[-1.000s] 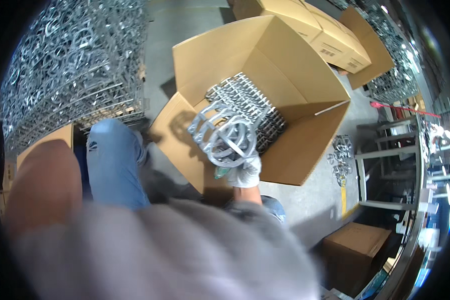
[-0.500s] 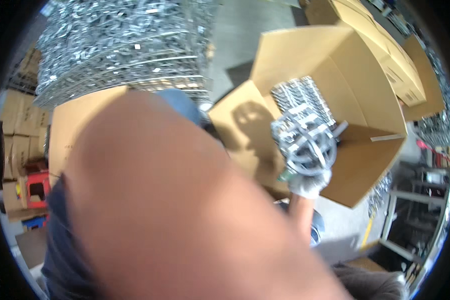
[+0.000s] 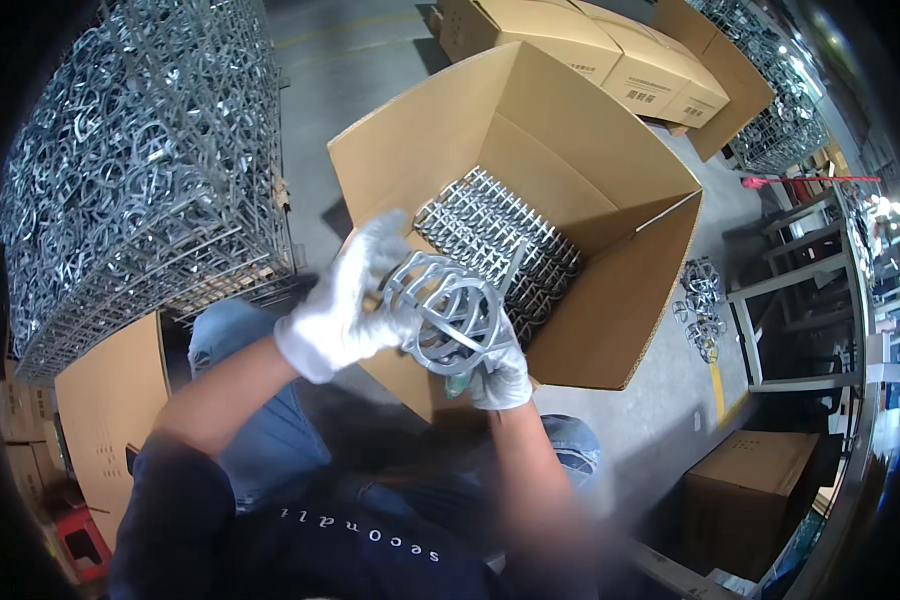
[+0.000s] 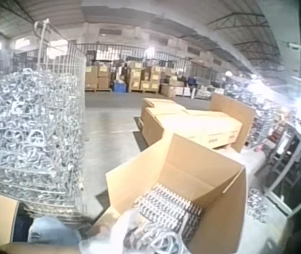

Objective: The person takes metal parts from a wire container, files them with a hand file, and stacks them inside a cardboard box.

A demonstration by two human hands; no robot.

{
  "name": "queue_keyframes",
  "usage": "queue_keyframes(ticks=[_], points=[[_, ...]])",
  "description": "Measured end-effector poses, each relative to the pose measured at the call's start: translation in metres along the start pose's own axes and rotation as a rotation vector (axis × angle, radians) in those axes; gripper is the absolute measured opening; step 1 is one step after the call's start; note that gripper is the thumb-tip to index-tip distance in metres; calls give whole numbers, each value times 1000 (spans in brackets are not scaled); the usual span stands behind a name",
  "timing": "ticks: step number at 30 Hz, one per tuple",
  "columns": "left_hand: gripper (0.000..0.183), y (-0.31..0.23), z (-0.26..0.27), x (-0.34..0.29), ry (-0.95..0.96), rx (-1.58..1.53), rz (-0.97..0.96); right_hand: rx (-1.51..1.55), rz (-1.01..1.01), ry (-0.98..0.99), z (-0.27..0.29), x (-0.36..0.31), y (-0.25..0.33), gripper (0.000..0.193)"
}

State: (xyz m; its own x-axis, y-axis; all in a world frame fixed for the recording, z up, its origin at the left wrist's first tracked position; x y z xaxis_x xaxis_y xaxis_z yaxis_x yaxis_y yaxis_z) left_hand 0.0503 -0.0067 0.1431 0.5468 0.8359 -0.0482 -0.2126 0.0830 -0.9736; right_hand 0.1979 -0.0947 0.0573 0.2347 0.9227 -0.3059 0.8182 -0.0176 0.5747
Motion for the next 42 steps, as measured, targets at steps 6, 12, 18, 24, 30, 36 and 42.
queue_keyframes(ticks=[6, 12, 18, 24, 30, 36, 42], points=[[49, 54, -1, 33, 106, -459, 302, -135, -173, -252, -4, 24, -18, 53], [35, 86, 8, 42, 147, -593, 582, -189, -241, -337, -21, 32, -24, 49], [28, 101, 5, 37, 94, -631, 784, -89, -336, -286, -17, 34, -28, 54], [29, 107, -2, 35, 87, -661, 874, -73, -331, -328, -8, 32, -31, 55], [33, 109, -5, 35, 121, -688, 857, -79, -337, -382, -21, 31, -33, 51], [31, 108, -10, 39, 126, -653, 726, -72, -261, -305, -15, 27, -32, 42], [54, 80, 8, 29, 155, -484, 363, -137, -299, -269, 23, 32, -69, 27]])
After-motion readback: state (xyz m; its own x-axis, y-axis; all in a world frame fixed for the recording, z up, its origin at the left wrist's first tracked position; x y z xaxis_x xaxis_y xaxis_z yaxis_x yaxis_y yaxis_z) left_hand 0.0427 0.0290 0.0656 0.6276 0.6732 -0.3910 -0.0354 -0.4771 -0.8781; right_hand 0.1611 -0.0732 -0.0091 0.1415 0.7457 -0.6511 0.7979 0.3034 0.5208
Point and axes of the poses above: each hand's wrist, its own x-axis towards the middle knuckle, its own z-axis out of the back of the hand, y = z × x, the point moved 3 cm from there along x, towards the middle knuckle, and after that the axes turned 12 degrees about -y, right-handed, at the moved point
